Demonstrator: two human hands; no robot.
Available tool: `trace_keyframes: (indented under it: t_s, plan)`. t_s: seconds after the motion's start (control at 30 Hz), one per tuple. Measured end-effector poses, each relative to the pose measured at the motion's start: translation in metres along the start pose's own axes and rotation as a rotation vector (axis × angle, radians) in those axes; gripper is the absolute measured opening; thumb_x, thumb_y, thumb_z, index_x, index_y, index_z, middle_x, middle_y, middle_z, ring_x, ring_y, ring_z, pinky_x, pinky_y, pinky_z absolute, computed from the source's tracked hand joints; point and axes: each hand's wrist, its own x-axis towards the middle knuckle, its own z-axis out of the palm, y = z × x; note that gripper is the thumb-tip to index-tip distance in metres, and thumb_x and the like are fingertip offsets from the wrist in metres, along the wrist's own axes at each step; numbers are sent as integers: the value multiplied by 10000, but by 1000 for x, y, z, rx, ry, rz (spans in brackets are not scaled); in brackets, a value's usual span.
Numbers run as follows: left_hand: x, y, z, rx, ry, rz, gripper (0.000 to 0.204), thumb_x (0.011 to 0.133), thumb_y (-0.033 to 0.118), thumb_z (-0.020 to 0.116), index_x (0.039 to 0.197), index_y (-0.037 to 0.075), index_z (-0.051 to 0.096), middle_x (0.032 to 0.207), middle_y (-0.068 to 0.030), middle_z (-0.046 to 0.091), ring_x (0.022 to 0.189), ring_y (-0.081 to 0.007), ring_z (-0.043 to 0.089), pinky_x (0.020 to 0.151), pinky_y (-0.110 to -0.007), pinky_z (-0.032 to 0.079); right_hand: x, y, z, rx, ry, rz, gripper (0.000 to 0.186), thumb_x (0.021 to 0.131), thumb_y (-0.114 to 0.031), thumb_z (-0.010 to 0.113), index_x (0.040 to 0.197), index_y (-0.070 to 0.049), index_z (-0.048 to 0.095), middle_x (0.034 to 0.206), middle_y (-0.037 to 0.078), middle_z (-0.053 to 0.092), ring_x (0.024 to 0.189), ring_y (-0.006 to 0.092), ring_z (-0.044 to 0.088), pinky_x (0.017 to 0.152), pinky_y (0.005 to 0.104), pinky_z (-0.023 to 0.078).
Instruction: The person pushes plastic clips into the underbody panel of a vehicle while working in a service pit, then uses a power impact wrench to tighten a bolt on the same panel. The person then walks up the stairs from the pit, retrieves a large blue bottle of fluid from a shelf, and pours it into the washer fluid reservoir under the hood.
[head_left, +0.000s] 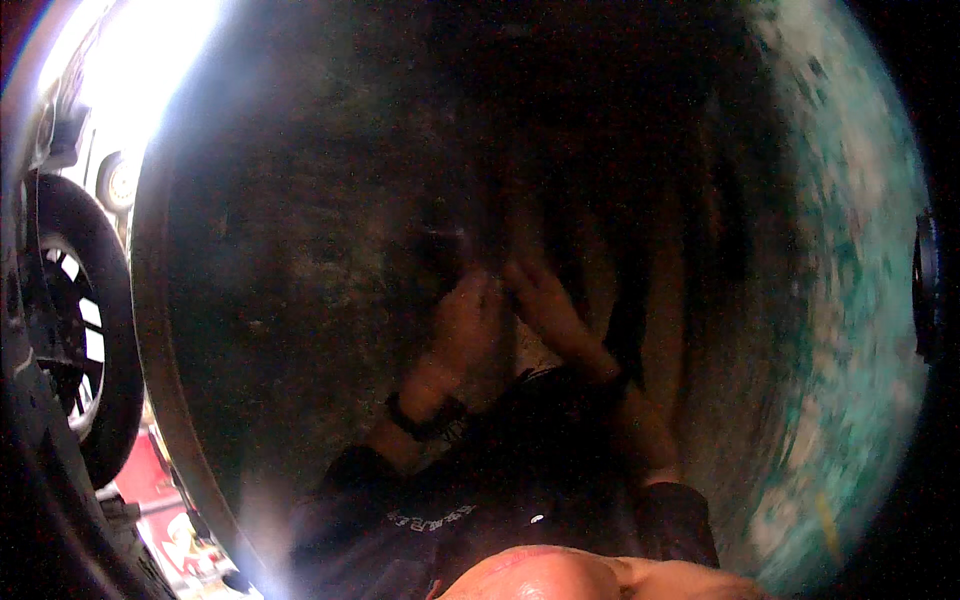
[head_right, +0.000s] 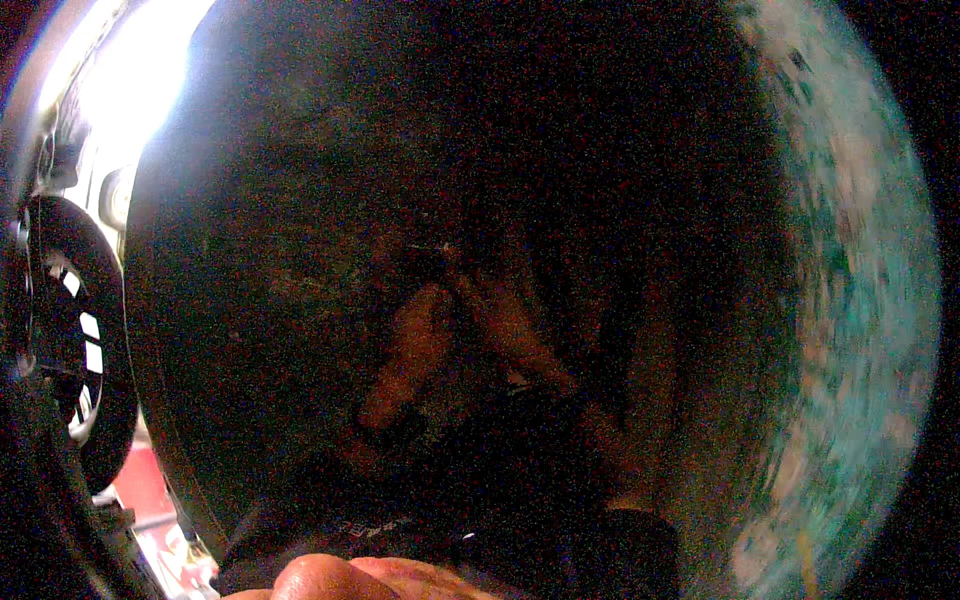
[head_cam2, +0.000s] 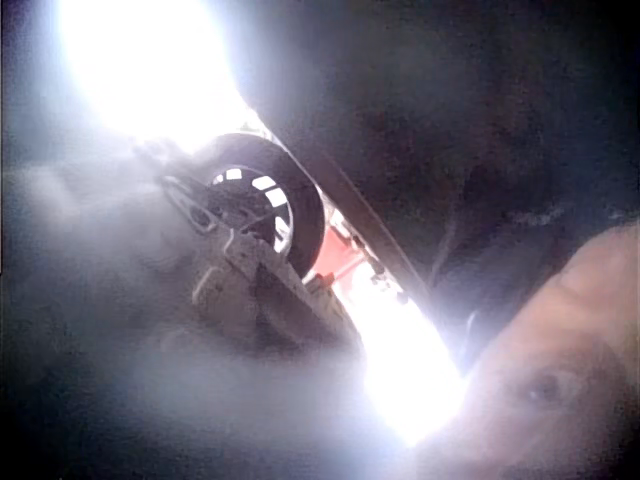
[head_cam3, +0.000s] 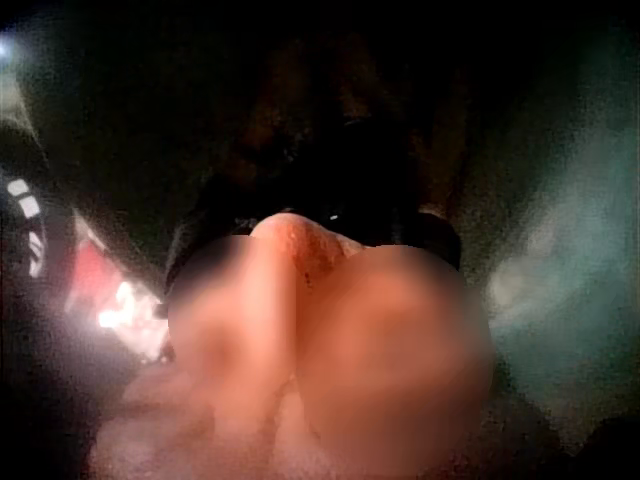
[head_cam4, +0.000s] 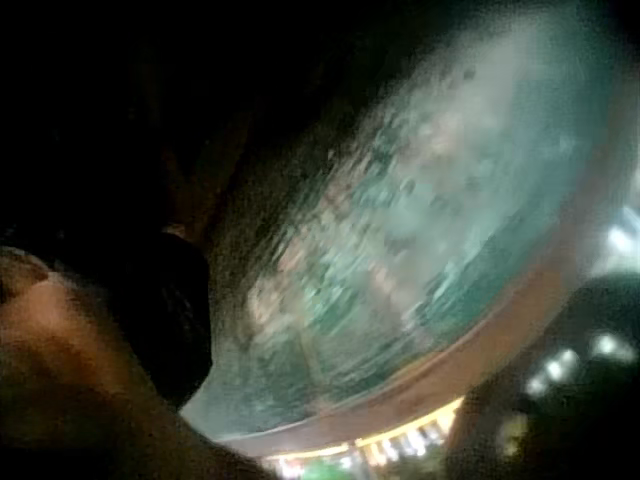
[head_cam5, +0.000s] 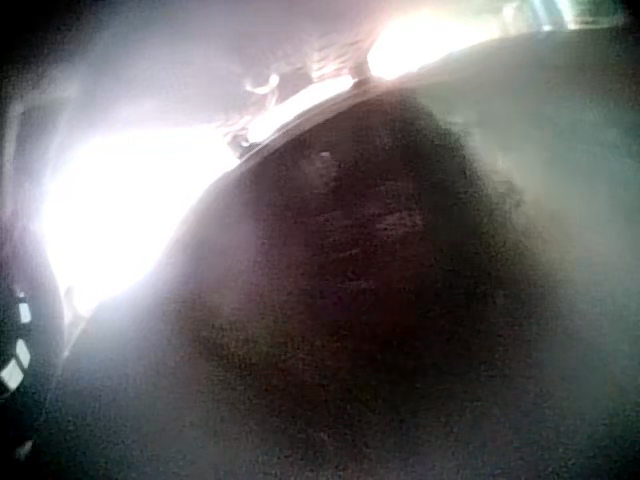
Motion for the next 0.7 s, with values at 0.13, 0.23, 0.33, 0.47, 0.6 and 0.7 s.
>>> trace_keyframes:
  t_s: [0.13,0.23,0.33,0.47,0.6,0.7]
  plan:
    - [44,29,5,-46,116,-189,350,1002,285,469,1193,17,588,1002,-269,643,873,-475,616,742,-533,492,58,-21,-1,-273,351,-435,518,1036,-391,455,1361,8,512,1234,176,629,1093,290,602,953,395,471]
    - [71,48,-3,-15,176,-349,364,1011,286,458,1207,9,588,995,-276,643,866,-460,629,735,-511,499,88,-59,-12,-91,-112,-128,491,1036,-394,443,1278,14,571,1185,196,654,1071,333,624,951,409,475]
    - [76,6,32,-370,332,-426,366,1024,254,441,1265,7,564,1063,-253,638,946,-407,624,786,-469,491,128,-60,-32,-330,-387,-175,472,1037,-393,436,1215,12,602,1121,218,668,1025,366,636,922,425,483]
    - [112,37,46,-404,329,-680,410,1032,177,420,1413,29,458,1289,-150,579,1146,-283,546,922,-451,429,151,-88,-47,-368,-509,-283,438,1043,-361,426,1156,21,608,1023,240,664,912,418,635,822,450,498]
    - [143,-9,58,-179,394,-646,365,1025,209,446,1316,1,518,1209,-158,618,1054,-282,592,860,-415,480,205,-102,-35,-543,-547,-490,384,1035,-350,442,1041,-21,640,902,236,662,797,414,636,724,505,515]
    - [163,2,28,-197,477,-642,339,1000,192,479,1273,3,544,1179,-166,629,1026,-288,611,824,-412,501,240,-107,-25,-529,-507,-822,372,1028,-346,456,983,-28,643,834,218,659,731,402,639,692,522,508]
